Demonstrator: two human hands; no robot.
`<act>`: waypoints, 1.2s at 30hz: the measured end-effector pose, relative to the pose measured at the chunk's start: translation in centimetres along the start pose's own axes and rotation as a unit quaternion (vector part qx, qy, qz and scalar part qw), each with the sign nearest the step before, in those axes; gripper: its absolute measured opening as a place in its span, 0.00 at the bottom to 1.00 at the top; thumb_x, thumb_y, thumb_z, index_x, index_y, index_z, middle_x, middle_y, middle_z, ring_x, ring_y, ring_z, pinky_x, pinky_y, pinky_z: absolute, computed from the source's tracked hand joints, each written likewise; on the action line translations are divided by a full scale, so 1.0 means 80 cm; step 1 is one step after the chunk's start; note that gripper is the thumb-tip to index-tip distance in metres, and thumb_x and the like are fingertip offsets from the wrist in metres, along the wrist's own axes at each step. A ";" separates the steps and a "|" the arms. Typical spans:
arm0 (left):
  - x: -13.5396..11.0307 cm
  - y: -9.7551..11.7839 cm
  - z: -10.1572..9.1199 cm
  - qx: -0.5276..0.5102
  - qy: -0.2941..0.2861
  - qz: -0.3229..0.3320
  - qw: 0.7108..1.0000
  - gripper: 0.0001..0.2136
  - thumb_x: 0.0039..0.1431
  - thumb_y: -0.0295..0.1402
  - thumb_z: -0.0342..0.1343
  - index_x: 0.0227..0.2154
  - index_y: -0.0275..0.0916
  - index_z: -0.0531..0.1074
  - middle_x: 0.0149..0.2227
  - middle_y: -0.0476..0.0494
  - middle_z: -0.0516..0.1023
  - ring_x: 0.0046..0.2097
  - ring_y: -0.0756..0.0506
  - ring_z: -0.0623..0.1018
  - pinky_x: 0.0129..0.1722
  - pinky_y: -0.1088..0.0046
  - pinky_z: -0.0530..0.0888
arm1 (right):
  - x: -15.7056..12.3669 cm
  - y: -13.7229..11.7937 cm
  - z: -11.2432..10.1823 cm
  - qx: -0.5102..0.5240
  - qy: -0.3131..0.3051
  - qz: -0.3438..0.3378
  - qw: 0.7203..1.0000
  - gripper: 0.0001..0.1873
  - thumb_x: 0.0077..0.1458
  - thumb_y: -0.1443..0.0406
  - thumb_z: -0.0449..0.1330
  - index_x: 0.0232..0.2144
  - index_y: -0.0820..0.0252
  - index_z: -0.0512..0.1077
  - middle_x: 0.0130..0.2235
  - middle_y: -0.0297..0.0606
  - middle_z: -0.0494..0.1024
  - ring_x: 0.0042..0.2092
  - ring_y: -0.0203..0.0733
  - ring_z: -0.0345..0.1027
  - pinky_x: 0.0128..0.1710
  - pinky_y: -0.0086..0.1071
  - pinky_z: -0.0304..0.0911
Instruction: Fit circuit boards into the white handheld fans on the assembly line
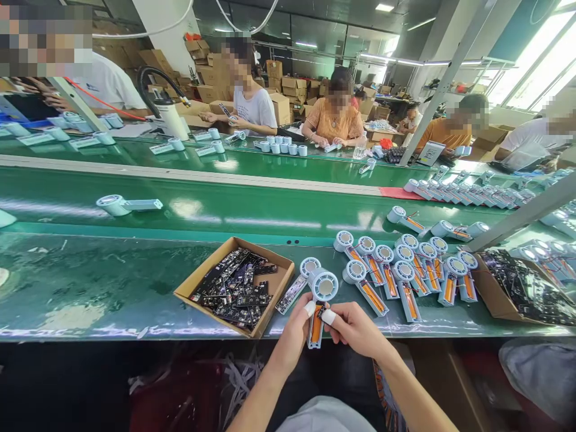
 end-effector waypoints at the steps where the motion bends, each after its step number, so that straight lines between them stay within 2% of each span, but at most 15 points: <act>1: -0.002 -0.002 0.000 -0.013 -0.003 0.003 1.000 0.14 0.59 0.42 0.54 0.42 0.37 0.72 0.43 0.41 0.80 0.46 0.40 0.78 0.46 0.64 0.74 | 0.002 0.006 0.004 0.045 0.005 0.011 0.999 0.27 0.65 0.48 0.51 0.20 0.58 0.64 0.17 0.28 0.65 0.19 0.31 0.52 0.21 0.26 0.48; 6: -0.010 -0.005 0.001 0.080 0.001 0.036 0.996 0.19 0.55 0.35 0.59 0.49 0.39 0.70 0.50 0.41 0.78 0.54 0.39 0.76 0.56 0.62 0.70 | 0.005 0.029 0.021 0.165 0.067 0.027 0.984 0.33 0.60 0.38 0.51 0.19 0.57 0.61 0.14 0.25 0.58 0.17 0.29 0.47 0.19 0.25 0.45; 9: -0.011 -0.001 0.003 0.171 0.016 0.058 0.983 0.17 0.58 0.39 0.58 0.49 0.39 0.71 0.50 0.40 0.79 0.55 0.38 0.75 0.58 0.62 0.69 | 0.004 0.033 0.026 0.197 0.097 0.042 0.975 0.33 0.59 0.37 0.50 0.19 0.57 0.61 0.14 0.25 0.57 0.16 0.29 0.46 0.18 0.26 0.44; 12: -0.010 -0.002 0.003 0.240 0.059 0.068 0.967 0.15 0.62 0.42 0.53 0.46 0.39 0.72 0.47 0.39 0.80 0.54 0.37 0.76 0.57 0.60 0.69 | -0.003 0.028 0.027 0.178 0.121 0.031 0.976 0.31 0.60 0.39 0.51 0.22 0.57 0.63 0.15 0.25 0.58 0.17 0.30 0.48 0.18 0.26 0.46; 14: -0.009 -0.005 -0.001 0.278 0.107 0.071 0.952 0.15 0.63 0.41 0.50 0.47 0.40 0.72 0.45 0.39 0.80 0.54 0.36 0.75 0.57 0.58 0.68 | -0.011 0.023 0.030 0.152 0.142 0.010 0.978 0.24 0.61 0.44 0.55 0.29 0.59 0.67 0.18 0.25 0.61 0.20 0.31 0.51 0.20 0.26 0.49; 16: -0.007 -0.007 -0.003 0.297 0.151 0.080 0.940 0.15 0.63 0.40 0.48 0.47 0.40 0.72 0.45 0.38 0.80 0.55 0.35 0.74 0.57 0.56 0.67 | -0.021 0.020 0.033 0.108 0.176 -0.012 0.978 0.18 0.62 0.51 0.58 0.43 0.59 0.69 0.23 0.27 0.66 0.23 0.34 0.58 0.22 0.26 0.55; 18: -0.004 -0.009 -0.004 0.293 0.167 0.081 0.938 0.15 0.63 0.39 0.48 0.47 0.41 0.72 0.47 0.38 0.80 0.57 0.35 0.73 0.58 0.56 0.67 | -0.029 0.020 0.037 0.046 0.214 -0.032 0.975 0.19 0.64 0.57 0.56 0.54 0.57 0.66 0.29 0.31 0.73 0.29 0.37 0.66 0.27 0.28 0.63; 20: 0.001 -0.011 -0.003 0.259 0.151 0.065 0.952 0.15 0.62 0.38 0.48 0.47 0.41 0.72 0.50 0.38 0.79 0.58 0.36 0.73 0.58 0.58 0.68 | -0.031 0.022 0.039 -0.019 0.255 -0.053 0.965 0.20 0.65 0.61 0.53 0.57 0.56 0.66 0.39 0.39 0.78 0.38 0.42 0.73 0.37 0.32 0.69; 23: 0.004 -0.017 0.001 0.179 0.114 0.036 0.977 0.16 0.62 0.38 0.48 0.51 0.41 0.70 0.57 0.39 0.76 0.62 0.38 0.71 0.61 0.60 0.67 | -0.028 0.025 0.040 -0.119 0.309 -0.082 0.940 0.21 0.66 0.65 0.48 0.59 0.57 0.67 0.52 0.48 0.77 0.52 0.50 0.74 0.49 0.39 0.70; 25: 0.003 -0.021 0.002 0.167 0.125 0.048 0.977 0.19 0.63 0.39 0.48 0.55 0.41 0.67 0.62 0.38 0.71 0.66 0.38 0.66 0.64 0.60 0.63 | -0.022 0.025 0.044 -0.211 0.300 -0.069 0.928 0.24 0.66 0.68 0.46 0.62 0.58 0.65 0.49 0.50 0.79 0.47 0.51 0.77 0.44 0.39 0.73; 27: 0.000 -0.025 0.001 0.187 0.157 0.063 0.968 0.22 0.65 0.41 0.49 0.59 0.40 0.63 0.66 0.36 0.66 0.70 0.39 0.59 0.67 0.58 0.59 | -0.016 0.024 0.050 -0.318 0.254 -0.030 0.913 0.29 0.64 0.72 0.47 0.65 0.58 0.61 0.42 0.48 0.80 0.37 0.50 0.79 0.33 0.36 0.73; 29: -0.003 -0.030 0.002 0.204 0.177 0.057 0.961 0.24 0.65 0.43 0.48 0.60 0.39 0.60 0.67 0.33 0.63 0.71 0.38 0.57 0.68 0.57 0.58 | -0.014 0.023 0.055 -0.410 0.203 0.009 0.889 0.35 0.60 0.75 0.49 0.69 0.57 0.55 0.37 0.45 0.81 0.31 0.48 0.78 0.28 0.33 0.71; 32: -0.003 -0.037 0.007 0.204 0.163 0.031 0.965 0.24 0.66 0.44 0.46 0.60 0.39 0.60 0.64 0.32 0.68 0.67 0.37 0.66 0.65 0.55 0.63 | -0.016 0.022 0.057 -0.501 0.168 0.024 0.849 0.43 0.58 0.78 0.50 0.72 0.59 0.43 0.35 0.43 0.81 0.32 0.49 0.78 0.30 0.33 0.72; 34: -0.002 -0.038 0.012 0.205 0.148 0.026 0.967 0.22 0.67 0.44 0.44 0.60 0.40 0.61 0.61 0.33 0.72 0.63 0.38 0.71 0.63 0.55 0.66 | -0.017 0.024 0.058 -0.523 0.183 -0.004 0.833 0.46 0.58 0.78 0.49 0.72 0.60 0.35 0.40 0.48 0.81 0.37 0.52 0.79 0.35 0.37 0.74; 36: 0.000 -0.035 0.015 0.228 0.141 0.025 0.963 0.21 0.67 0.43 0.43 0.58 0.39 0.63 0.59 0.35 0.74 0.62 0.39 0.72 0.62 0.56 0.67 | -0.019 0.028 0.058 -0.504 0.221 -0.048 0.833 0.47 0.59 0.78 0.47 0.71 0.62 0.25 0.47 0.53 0.79 0.43 0.53 0.78 0.39 0.39 0.75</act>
Point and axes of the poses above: each hand's wrist, its own x-axis towards the middle knuckle, its own z-axis out of the palm, y = z × x, the point moved 4 cm from there along x, towards the middle knuckle
